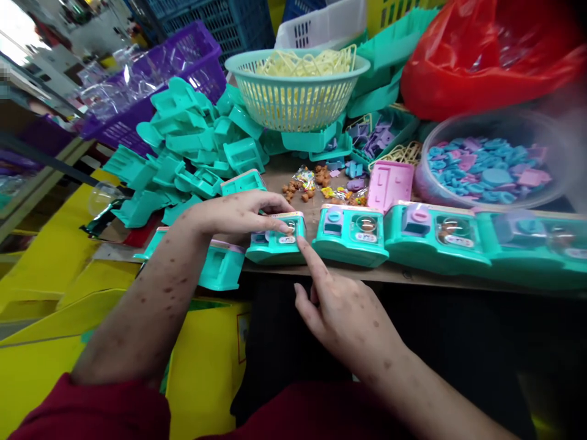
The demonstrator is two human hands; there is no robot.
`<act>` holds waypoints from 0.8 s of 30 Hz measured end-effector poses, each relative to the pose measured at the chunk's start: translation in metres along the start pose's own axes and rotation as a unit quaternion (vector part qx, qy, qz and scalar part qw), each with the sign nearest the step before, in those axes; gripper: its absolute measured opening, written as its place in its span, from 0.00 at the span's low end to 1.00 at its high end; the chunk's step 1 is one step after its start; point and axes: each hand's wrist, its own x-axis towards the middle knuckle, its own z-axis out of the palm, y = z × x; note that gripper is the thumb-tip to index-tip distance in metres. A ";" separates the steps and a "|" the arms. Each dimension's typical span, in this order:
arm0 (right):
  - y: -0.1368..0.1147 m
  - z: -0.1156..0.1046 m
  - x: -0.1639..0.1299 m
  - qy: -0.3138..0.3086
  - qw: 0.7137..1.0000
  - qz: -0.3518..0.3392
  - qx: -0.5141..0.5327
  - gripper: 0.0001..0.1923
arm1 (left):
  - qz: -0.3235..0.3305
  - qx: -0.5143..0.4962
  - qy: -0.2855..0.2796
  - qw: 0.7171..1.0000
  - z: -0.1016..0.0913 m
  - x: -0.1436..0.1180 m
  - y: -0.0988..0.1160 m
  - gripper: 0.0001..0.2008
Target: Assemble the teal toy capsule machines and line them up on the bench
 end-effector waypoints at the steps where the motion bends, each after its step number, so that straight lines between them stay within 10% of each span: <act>1: -0.002 -0.003 0.002 -0.006 1.000 0.002 -0.008 0.43 | -0.005 -0.003 -0.002 1.000 0.000 0.001 -0.001 0.22; 24: -0.043 -0.041 0.020 -0.156 0.979 0.096 -0.094 0.43 | -0.154 -0.003 0.049 0.987 0.024 0.014 0.025 0.16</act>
